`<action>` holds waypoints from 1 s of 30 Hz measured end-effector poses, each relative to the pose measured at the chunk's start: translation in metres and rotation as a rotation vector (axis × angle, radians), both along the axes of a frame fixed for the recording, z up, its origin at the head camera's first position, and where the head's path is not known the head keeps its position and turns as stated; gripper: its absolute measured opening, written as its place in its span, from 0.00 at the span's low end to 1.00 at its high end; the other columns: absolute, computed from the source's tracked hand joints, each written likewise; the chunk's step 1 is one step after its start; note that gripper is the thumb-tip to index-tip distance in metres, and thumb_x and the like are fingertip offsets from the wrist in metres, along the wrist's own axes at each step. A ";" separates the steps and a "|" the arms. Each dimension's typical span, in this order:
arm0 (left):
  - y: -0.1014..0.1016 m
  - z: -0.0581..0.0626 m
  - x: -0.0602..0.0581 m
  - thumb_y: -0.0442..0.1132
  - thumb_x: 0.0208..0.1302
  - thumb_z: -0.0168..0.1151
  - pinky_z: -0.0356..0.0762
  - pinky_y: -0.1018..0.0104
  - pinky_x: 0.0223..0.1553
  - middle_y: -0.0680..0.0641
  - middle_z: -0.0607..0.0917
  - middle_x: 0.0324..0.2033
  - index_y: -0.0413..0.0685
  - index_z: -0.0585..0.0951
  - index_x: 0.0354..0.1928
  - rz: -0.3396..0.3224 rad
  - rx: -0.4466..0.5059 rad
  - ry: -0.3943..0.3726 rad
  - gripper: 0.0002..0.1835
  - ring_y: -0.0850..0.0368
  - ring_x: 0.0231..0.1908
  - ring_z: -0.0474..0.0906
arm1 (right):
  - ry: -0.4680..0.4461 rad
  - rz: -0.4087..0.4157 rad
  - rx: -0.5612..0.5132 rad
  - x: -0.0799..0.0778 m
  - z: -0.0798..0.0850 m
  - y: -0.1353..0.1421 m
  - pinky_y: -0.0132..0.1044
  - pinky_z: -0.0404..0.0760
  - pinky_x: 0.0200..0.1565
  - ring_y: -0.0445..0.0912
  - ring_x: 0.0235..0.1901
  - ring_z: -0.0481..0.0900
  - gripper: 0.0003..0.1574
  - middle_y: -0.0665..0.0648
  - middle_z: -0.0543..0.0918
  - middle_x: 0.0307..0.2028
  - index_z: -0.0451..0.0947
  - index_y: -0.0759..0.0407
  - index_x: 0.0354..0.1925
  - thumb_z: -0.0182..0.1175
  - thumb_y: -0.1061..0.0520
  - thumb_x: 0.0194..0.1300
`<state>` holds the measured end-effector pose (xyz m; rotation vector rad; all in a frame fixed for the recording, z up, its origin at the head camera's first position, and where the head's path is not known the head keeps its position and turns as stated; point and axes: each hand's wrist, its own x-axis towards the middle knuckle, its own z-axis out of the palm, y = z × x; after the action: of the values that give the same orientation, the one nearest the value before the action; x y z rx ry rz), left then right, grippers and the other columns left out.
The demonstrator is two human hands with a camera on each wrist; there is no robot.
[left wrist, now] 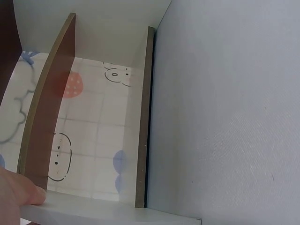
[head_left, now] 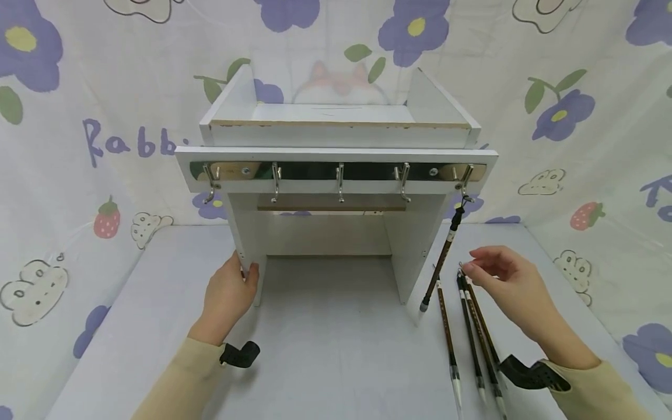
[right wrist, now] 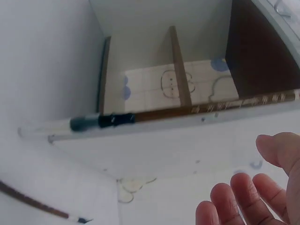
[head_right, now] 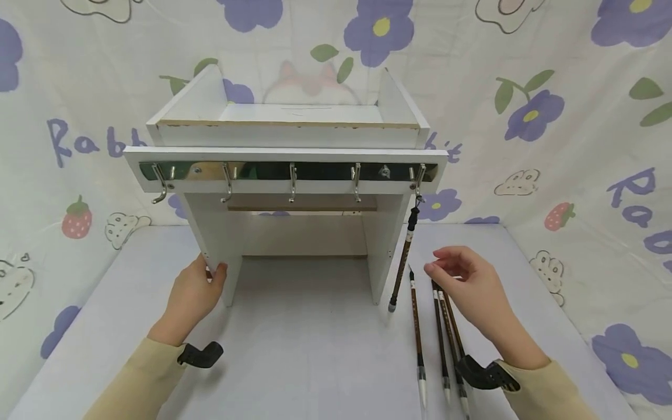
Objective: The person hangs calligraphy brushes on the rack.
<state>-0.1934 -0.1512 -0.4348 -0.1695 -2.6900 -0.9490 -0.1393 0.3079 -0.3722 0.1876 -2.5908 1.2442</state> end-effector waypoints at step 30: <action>-0.002 -0.004 -0.004 0.41 0.70 0.52 0.79 0.46 0.34 0.33 0.82 0.47 0.38 0.71 0.57 0.003 0.003 0.004 0.18 0.38 0.40 0.82 | -0.466 -0.142 -0.067 -0.008 -0.075 0.049 0.42 0.80 0.45 0.55 0.46 0.80 0.49 0.66 0.78 0.50 0.65 0.67 0.62 0.59 0.30 0.61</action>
<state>-0.1973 -0.1533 -0.4389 -0.1663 -2.6845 -0.9515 -0.1478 0.3569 -0.4472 -0.3349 -2.8681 1.4600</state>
